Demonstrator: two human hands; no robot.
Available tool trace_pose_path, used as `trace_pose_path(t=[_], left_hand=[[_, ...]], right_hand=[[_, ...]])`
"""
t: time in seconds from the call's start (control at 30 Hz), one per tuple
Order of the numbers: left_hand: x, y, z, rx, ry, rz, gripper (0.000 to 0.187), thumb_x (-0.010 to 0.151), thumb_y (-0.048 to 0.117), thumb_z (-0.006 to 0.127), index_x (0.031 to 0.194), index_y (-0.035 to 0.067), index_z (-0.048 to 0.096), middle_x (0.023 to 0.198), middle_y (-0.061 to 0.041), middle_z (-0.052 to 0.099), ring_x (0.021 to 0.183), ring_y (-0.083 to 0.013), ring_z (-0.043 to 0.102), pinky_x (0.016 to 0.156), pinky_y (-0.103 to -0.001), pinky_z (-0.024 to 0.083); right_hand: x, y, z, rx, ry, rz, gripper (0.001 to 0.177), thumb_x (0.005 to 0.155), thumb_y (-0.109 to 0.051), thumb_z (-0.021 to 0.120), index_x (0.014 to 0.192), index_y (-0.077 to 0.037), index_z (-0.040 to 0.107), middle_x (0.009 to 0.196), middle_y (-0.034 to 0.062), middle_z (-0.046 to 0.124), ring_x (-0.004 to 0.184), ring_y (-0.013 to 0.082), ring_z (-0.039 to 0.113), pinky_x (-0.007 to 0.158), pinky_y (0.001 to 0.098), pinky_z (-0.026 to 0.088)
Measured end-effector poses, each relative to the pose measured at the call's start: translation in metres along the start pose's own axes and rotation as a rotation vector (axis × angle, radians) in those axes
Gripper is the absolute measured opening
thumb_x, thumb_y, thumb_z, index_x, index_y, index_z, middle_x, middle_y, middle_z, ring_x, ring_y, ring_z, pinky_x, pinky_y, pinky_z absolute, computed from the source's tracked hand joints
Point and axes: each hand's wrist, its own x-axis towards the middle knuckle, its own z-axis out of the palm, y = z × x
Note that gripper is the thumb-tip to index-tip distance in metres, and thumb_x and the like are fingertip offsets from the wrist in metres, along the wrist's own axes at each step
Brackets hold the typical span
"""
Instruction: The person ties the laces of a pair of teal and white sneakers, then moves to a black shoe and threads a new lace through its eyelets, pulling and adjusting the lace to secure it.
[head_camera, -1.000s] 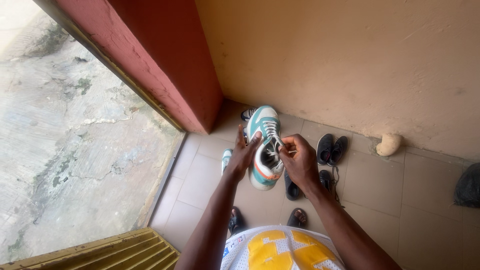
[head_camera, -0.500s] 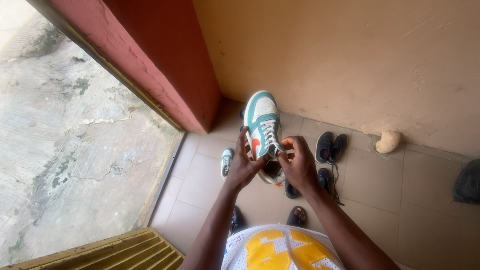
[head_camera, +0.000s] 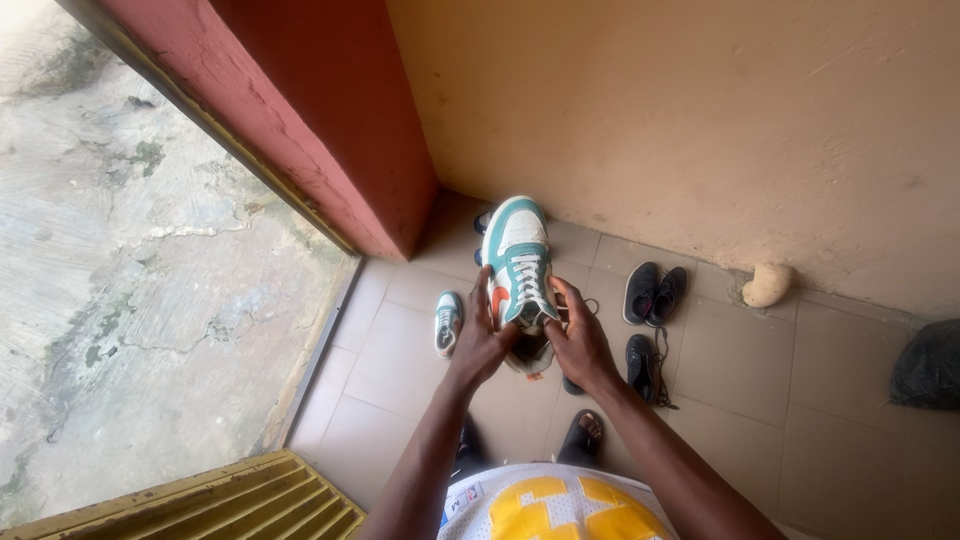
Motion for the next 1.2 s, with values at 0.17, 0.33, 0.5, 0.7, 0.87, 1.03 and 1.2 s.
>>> trace_pose_path(t=[0.17, 0.33, 0.5, 0.7, 0.87, 1.03, 1.2], left_hand=[[0.007, -0.026, -0.012, 0.105, -0.065, 0.090, 0.119, 0.082, 0.028, 0.085, 0.160, 0.007, -0.002, 0.167, -0.028, 0.001, 0.154, -0.0466, 0.008, 0.119, -0.052, 0.032], [0.015, -0.054, -0.028, 0.098, -0.007, -0.006, 0.114, 0.077, 0.012, 0.075, 0.163, 0.005, 0.000, 0.169, -0.025, 0.013, 0.154, -0.0405, 0.021, 0.122, -0.047, 0.032], [0.024, -0.092, -0.046, 0.242, -0.009, -0.217, 0.107, 0.080, 0.007, 0.079, 0.162, 0.007, 0.009, 0.157, -0.025, 0.033, 0.146, -0.0401, 0.033, 0.117, -0.044, 0.037], [0.039, -0.141, -0.050, 0.050, 0.110, -0.117, 0.095, 0.074, -0.006, 0.069, 0.158, 0.003, 0.025, 0.143, -0.026, 0.054, 0.125, -0.0364, 0.059, 0.099, -0.041, 0.054], [0.064, -0.185, -0.040, -0.101, 0.082, -0.350, 0.093, 0.077, -0.009, 0.061, 0.161, 0.008, 0.026, 0.136, -0.020, 0.063, 0.111, -0.0256, 0.071, 0.088, -0.034, 0.061], [0.078, -0.277, -0.024, -0.232, 0.064, -0.529, 0.096, 0.079, -0.009, 0.064, 0.160, 0.012, 0.017, 0.133, -0.017, 0.064, 0.106, -0.0242, 0.070, 0.083, -0.034, 0.060], [0.101, -0.402, -0.016, -0.276, 0.154, -0.462, 0.090, 0.080, -0.010, 0.061, 0.159, 0.010, 0.024, 0.129, -0.016, 0.067, 0.108, -0.0187, 0.067, 0.086, -0.028, 0.056]], right_hand=[[0.008, 0.007, 0.026, -0.004, 0.049, -0.010, 0.064, 0.092, -0.006, 0.056, 0.153, -0.015, 0.037, 0.140, 0.0219, 0.056, 0.125, 0.0332, 0.062, 0.098, 0.0451, 0.056], [0.017, 0.008, 0.055, -0.121, 0.038, 0.040, 0.064, 0.092, -0.008, 0.060, 0.153, -0.016, 0.039, 0.136, 0.0222, 0.059, 0.123, 0.0340, 0.062, 0.097, 0.0460, 0.055], [0.024, 0.022, 0.089, -0.078, 0.019, 0.058, 0.065, 0.091, -0.009, 0.061, 0.152, -0.016, 0.039, 0.142, 0.0196, 0.057, 0.128, 0.0325, 0.060, 0.096, 0.0459, 0.056], [0.045, 0.068, 0.142, 0.066, 0.027, 0.214, 0.068, 0.090, -0.019, 0.063, 0.153, -0.017, 0.036, 0.143, 0.0144, 0.056, 0.129, 0.0263, 0.061, 0.093, 0.0432, 0.062], [0.070, 0.127, 0.164, 0.083, -0.071, 0.344, 0.078, 0.087, -0.025, 0.070, 0.156, -0.016, 0.033, 0.147, 0.0147, 0.052, 0.129, 0.0273, 0.058, 0.103, 0.0416, 0.050], [0.094, 0.200, 0.207, 0.196, -0.192, 0.467, 0.080, 0.082, -0.019, 0.063, 0.157, -0.018, 0.036, 0.140, 0.0153, 0.064, 0.122, 0.0258, 0.068, 0.100, 0.0393, 0.055], [0.132, 0.281, 0.284, 0.325, -0.284, 0.368, 0.083, 0.079, -0.020, 0.069, 0.155, -0.015, 0.036, 0.146, 0.0161, 0.054, 0.131, 0.0267, 0.057, 0.103, 0.0439, 0.054]])
